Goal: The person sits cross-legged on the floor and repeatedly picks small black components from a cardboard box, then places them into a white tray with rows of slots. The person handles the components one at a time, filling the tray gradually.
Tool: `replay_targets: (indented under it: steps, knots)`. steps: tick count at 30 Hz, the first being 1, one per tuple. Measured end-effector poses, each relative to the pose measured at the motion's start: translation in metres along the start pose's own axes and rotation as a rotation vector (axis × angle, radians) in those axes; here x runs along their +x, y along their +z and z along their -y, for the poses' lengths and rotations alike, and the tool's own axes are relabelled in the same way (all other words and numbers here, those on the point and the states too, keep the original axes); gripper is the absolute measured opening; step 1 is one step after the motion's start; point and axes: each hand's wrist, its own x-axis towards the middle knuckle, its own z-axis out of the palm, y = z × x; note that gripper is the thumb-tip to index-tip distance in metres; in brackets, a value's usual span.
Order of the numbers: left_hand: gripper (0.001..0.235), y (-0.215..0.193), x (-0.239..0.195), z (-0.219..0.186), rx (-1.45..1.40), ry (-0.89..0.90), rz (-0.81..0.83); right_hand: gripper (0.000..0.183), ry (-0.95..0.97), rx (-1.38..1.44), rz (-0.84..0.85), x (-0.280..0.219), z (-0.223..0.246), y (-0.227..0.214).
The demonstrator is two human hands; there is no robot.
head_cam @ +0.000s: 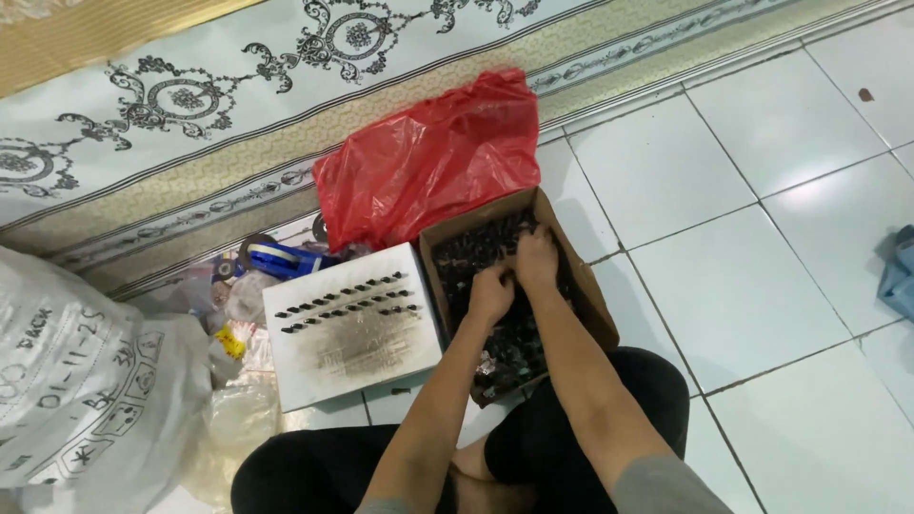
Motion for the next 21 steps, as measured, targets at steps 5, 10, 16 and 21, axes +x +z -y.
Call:
replay_targets:
  steps: [5, 10, 16, 21]
  knots:
    - [0.038, 0.002, 0.007, -0.004, -0.137, -0.052, -0.036, 0.017, 0.204, 0.423, -0.021, -0.027, -0.003, 0.018]
    - [0.039, 0.01, 0.002, -0.001, -0.283, -0.077, -0.06, 0.019, 0.512, 0.768, -0.03, -0.03, -0.01, 0.054]
    - [0.037, 0.007, -0.023, 0.003, -0.317, -0.011, -0.112, 0.031, 0.759, 1.092, 0.066, -0.063, -0.006, 0.082]
    - [0.032, 0.011, -0.048, 0.025, -0.276, 0.025, -0.154, 0.052, 0.918, 1.579, 0.116, -0.112, 0.027, 0.026]
